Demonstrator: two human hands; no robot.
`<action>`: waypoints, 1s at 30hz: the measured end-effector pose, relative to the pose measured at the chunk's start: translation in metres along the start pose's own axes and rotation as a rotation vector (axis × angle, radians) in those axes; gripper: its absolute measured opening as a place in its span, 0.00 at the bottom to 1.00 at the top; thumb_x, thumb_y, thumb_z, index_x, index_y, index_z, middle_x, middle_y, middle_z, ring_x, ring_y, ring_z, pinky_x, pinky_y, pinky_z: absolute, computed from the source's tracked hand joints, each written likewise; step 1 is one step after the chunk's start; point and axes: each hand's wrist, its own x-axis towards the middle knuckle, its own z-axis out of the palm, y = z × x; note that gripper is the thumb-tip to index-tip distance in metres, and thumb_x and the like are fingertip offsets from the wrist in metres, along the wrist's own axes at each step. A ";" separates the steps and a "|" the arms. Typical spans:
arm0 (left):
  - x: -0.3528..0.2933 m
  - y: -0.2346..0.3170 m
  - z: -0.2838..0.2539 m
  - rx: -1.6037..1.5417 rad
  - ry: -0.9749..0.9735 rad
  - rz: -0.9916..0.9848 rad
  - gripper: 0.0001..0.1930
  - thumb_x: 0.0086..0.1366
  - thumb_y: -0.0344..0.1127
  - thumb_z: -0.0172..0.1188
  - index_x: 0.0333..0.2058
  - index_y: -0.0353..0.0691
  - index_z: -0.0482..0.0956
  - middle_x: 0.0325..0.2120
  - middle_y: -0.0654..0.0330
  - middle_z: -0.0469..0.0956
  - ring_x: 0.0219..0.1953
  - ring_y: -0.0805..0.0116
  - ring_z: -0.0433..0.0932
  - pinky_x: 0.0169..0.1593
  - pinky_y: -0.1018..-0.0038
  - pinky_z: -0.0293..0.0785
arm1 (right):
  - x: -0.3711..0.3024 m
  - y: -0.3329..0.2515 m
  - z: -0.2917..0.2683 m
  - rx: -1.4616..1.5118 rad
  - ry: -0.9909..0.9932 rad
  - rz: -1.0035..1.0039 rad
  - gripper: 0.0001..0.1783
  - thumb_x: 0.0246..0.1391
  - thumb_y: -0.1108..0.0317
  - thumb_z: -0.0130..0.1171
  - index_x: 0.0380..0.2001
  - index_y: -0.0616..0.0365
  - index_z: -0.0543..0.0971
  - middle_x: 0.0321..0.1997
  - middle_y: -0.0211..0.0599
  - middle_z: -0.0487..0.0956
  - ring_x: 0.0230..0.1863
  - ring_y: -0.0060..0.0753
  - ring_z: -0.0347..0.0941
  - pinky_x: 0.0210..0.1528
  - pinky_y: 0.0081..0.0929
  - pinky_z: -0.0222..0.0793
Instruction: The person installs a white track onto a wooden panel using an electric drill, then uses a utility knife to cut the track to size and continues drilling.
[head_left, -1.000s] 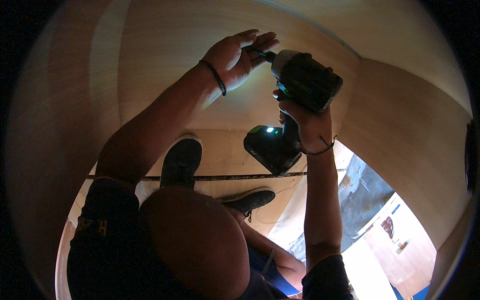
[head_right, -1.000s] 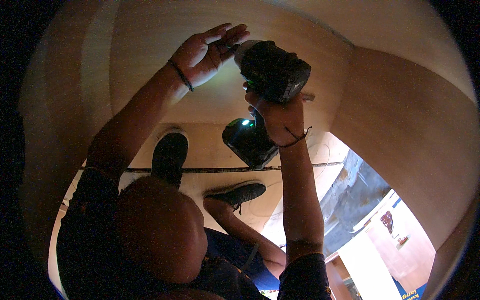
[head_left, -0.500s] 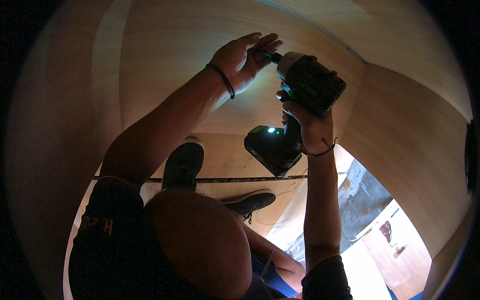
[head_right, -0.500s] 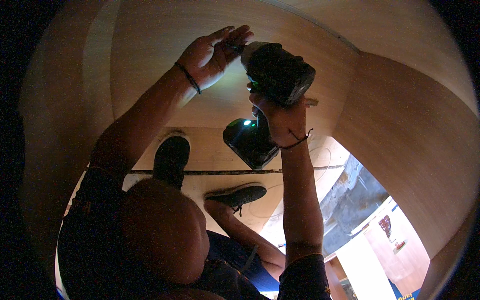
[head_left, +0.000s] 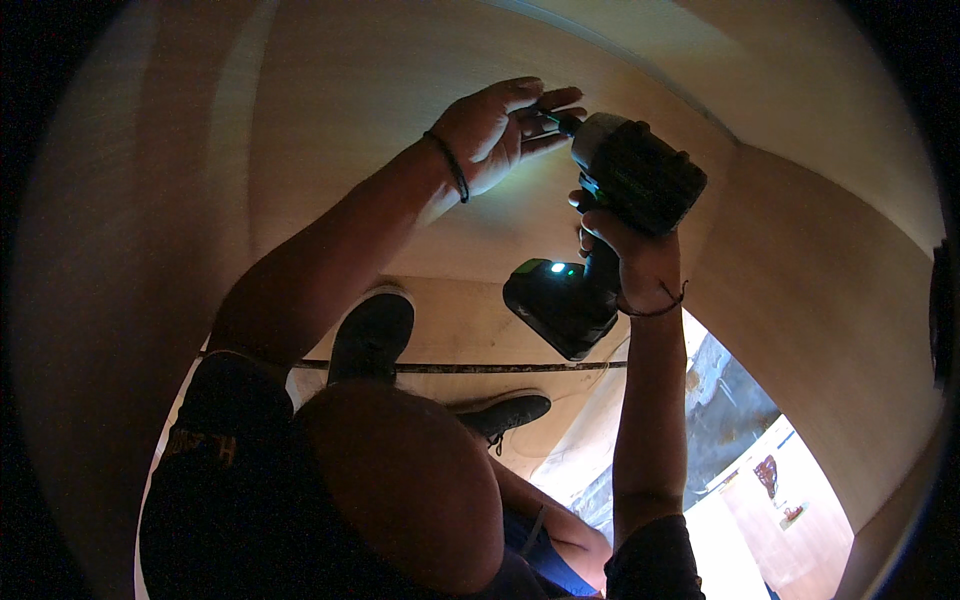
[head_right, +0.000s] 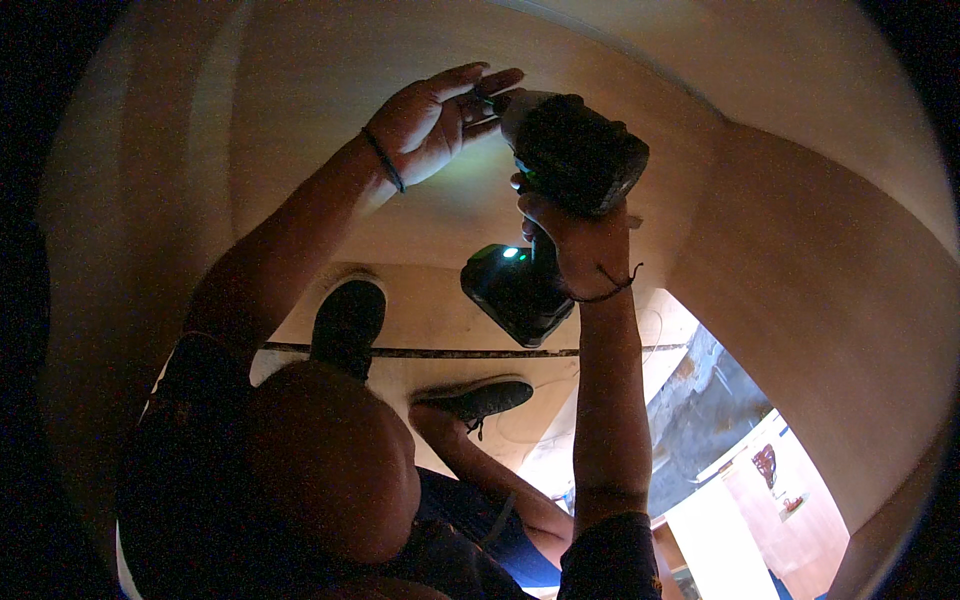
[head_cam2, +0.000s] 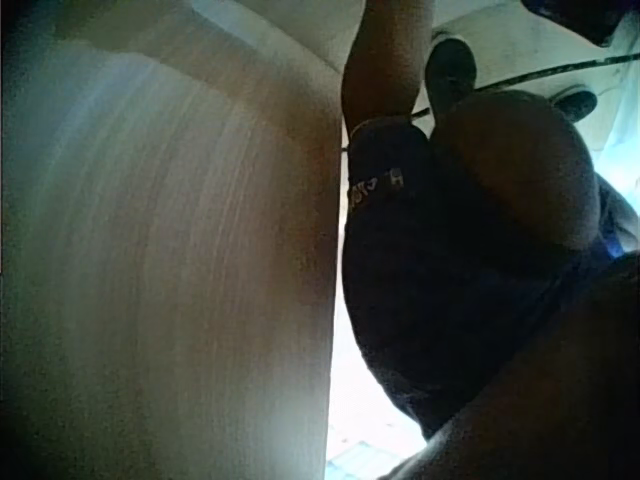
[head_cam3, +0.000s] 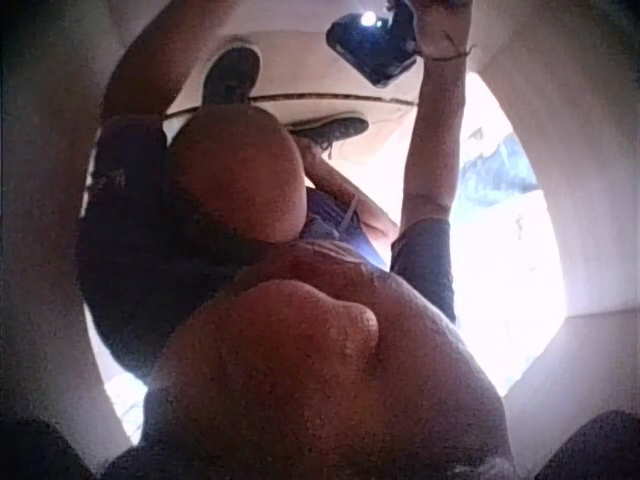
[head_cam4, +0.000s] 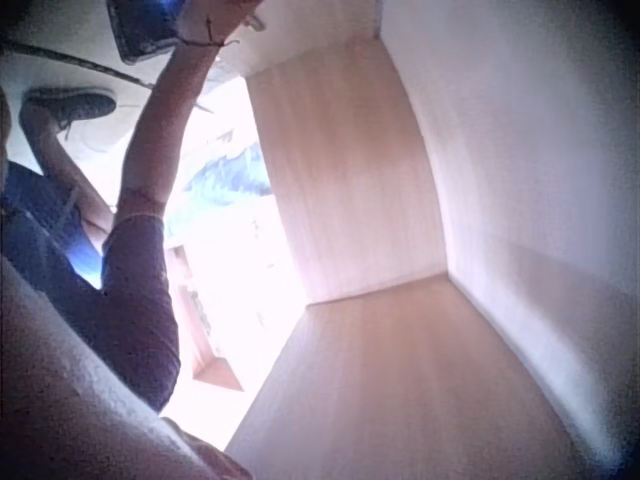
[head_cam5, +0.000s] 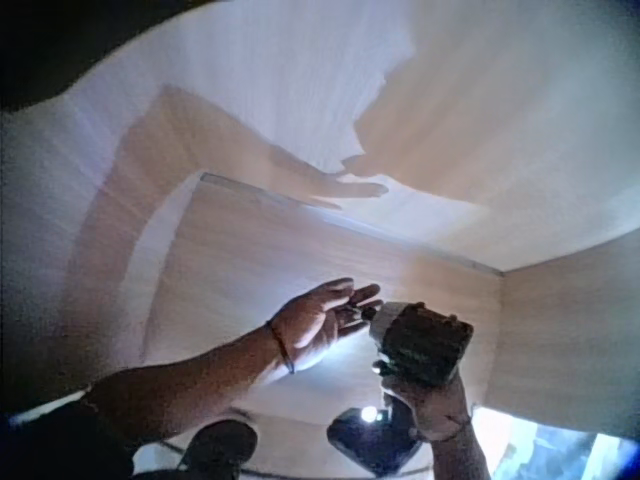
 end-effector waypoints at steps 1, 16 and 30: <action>0.001 -0.002 -0.001 0.009 -0.030 0.001 0.05 0.61 0.36 0.57 0.34 0.45 0.72 0.48 0.55 0.73 0.49 0.62 0.73 0.56 0.63 0.66 | 0.000 0.000 0.001 0.006 -0.001 0.000 0.17 0.39 0.77 0.61 0.37 0.61 0.75 0.32 0.37 0.80 0.23 0.26 0.74 0.24 0.23 0.71; 0.016 0.118 -0.104 2.122 0.604 1.225 0.13 0.48 0.33 0.56 0.34 0.36 0.73 0.35 0.52 0.71 0.42 0.52 0.69 0.48 0.57 0.63 | 0.045 -0.028 0.024 -0.179 -0.079 -0.122 0.15 0.40 0.78 0.61 0.36 0.61 0.75 0.29 0.35 0.79 0.19 0.24 0.71 0.21 0.23 0.70; 0.047 0.119 -0.108 2.335 0.824 1.163 0.18 0.50 0.40 0.59 0.41 0.42 0.74 0.44 0.55 0.71 0.47 0.54 0.69 0.48 0.52 0.62 | 0.157 -0.075 0.082 -0.927 -0.284 -0.322 0.10 0.40 0.62 0.62 0.26 0.56 0.79 0.19 0.33 0.78 0.18 0.22 0.73 0.22 0.22 0.70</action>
